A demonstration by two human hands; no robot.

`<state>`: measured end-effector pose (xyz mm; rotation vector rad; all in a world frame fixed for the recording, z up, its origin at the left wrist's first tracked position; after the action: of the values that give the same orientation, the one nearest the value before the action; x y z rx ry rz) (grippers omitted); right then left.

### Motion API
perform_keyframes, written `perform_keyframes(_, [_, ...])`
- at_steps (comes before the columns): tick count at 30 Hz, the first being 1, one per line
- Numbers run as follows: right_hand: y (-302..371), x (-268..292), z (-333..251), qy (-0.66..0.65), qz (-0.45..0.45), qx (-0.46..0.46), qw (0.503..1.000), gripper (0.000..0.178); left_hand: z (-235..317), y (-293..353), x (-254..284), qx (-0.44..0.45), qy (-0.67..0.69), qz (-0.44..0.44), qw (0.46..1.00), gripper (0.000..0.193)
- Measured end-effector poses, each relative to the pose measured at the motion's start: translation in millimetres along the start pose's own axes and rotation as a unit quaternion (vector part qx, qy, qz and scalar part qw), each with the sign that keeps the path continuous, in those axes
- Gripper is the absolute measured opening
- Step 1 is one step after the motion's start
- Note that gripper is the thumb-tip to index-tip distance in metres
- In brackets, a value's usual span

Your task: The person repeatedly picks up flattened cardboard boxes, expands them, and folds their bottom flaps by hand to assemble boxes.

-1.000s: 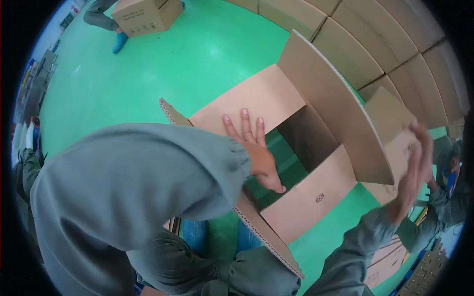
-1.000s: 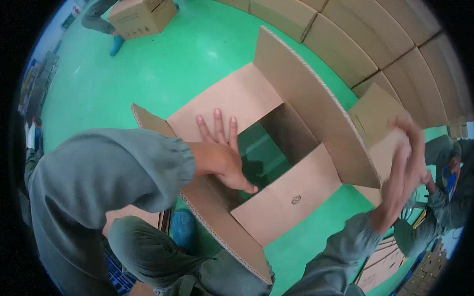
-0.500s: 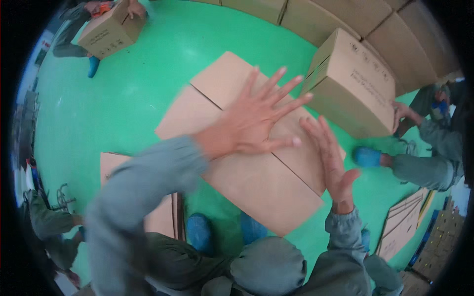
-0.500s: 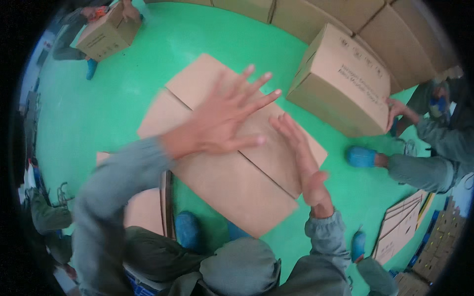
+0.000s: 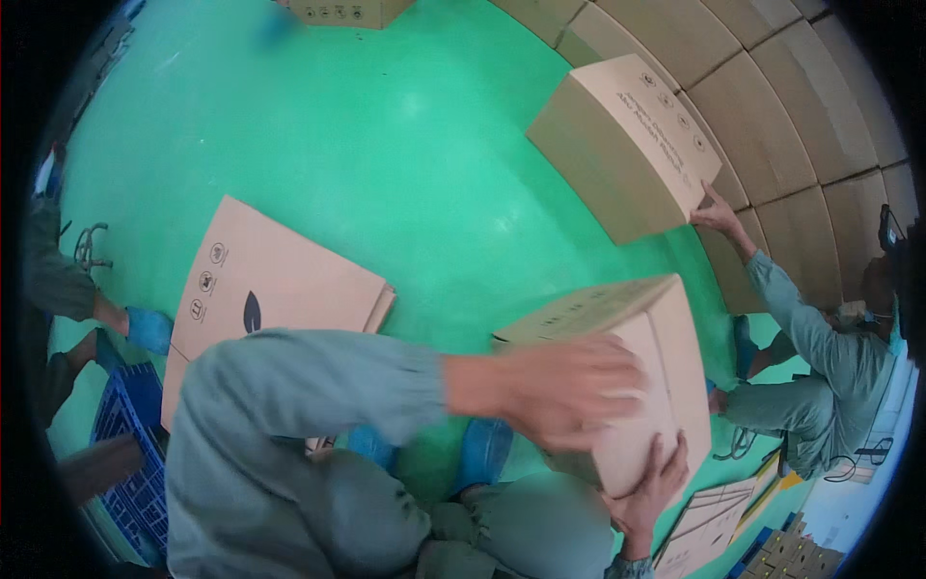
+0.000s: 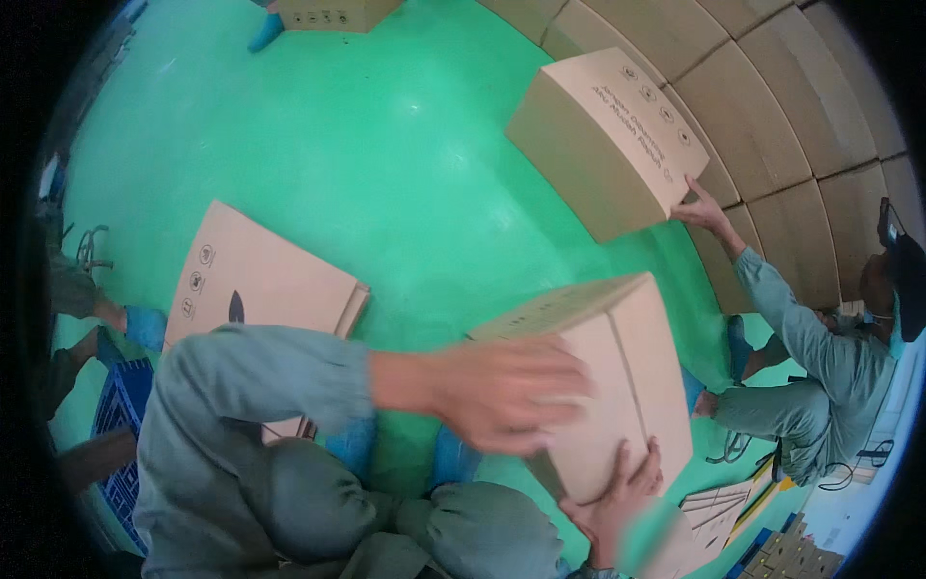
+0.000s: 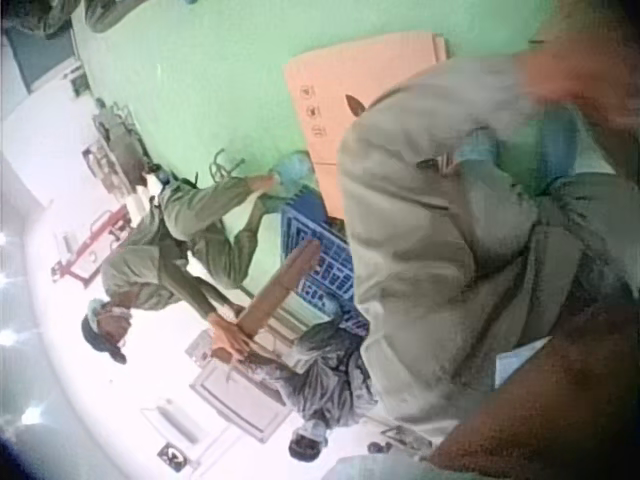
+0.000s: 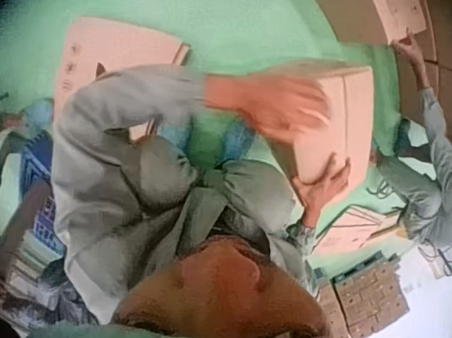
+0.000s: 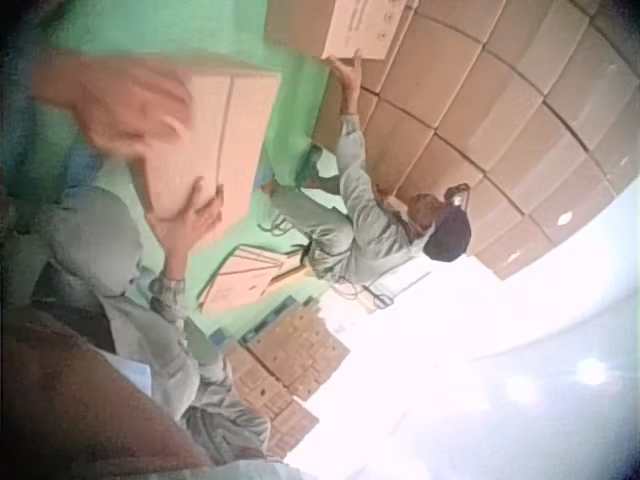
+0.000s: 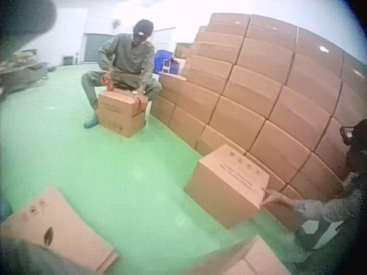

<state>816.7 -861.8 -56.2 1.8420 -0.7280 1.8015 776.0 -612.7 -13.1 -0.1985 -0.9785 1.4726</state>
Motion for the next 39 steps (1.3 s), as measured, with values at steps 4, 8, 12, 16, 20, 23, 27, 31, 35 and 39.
perform_keyframes(4, [6.2, 16.3, 62.6, 0.109, 0.025, -0.101, 0.989, 0.124, -100.5, 179.2, 100.2, 0.413, -0.345, -0.064, 0.84, 0.079])
perform_keyframes(8, [-15.2, 27.7, 33.2, 0.208, 0.082, -0.201, 0.954, 0.115, -113.8, 324.3, 144.1, 0.644, -0.339, -0.177, 0.662, 0.115])
perform_keyframes(12, [-66.1, 49.1, -54.8, 0.148, 0.157, -0.054, 0.975, 0.084, -141.0, 345.6, 99.5, 0.647, -0.386, -0.148, 0.641, 0.122])
perform_keyframes(16, [-140.0, -18.5, -157.3, -0.116, -0.078, 0.138, 0.981, 0.059, -160.9, 349.5, 102.1, 0.62, -0.368, -0.097, 0.686, 0.123])
perform_keyframes(20, [-166.8, -100.3, -245.5, -0.198, -0.231, 0.288, 0.908, 0.057, -139.3, 312.2, 123.8, 0.685, -0.314, -0.173, 0.634, 0.115])
perform_keyframes(23, [-180.9, -155.5, -305.0, -0.15, -0.265, 0.336, 0.891, 0.056, -171.8, 361.4, 98.0, 0.636, -0.377, -0.128, 0.661, 0.078])
perform_keyframes(27, [-178.8, -156.3, -362.2, -0.066, -0.113, 0.474, 0.871, 0.054, -138.2, 360.2, 71.9, 0.63, -0.39, -0.166, 0.65, 0.058])
perform_keyframes(31, [-136.4, -143.1, -368.7, -0.172, 0.07, 0.578, 0.794, 0.047, -131.6, 328.1, 66.7, 0.424, -0.519, -0.324, 0.668, 0.056])
perform_keyframes(35, [-122.4, -103.2, -354.5, -0.245, 0.188, 0.58, 0.754, 0.044, -108.7, 243.9, 131.8, 0.549, -0.315, -0.117, 0.765, 0.065])
perform_keyframes(39, [-116.2, -33.8, -376.4, -0.181, 0.318, 0.593, 0.717, 0.041, -88.4, 140.2, 200.3, 0.473, -0.257, -0.114, 0.835, 0.083])
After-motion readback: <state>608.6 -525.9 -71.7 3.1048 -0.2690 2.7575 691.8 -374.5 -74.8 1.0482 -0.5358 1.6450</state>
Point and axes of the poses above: each hand's wrist, its own y-axis away from the middle knuckle, its own x-axis out of the back of the hand, z = x × y, the point moved 9 cm from there along -y, towards the middle knuckle, and after that the axes turned 4 degrees about x, right-handed, at the moved point
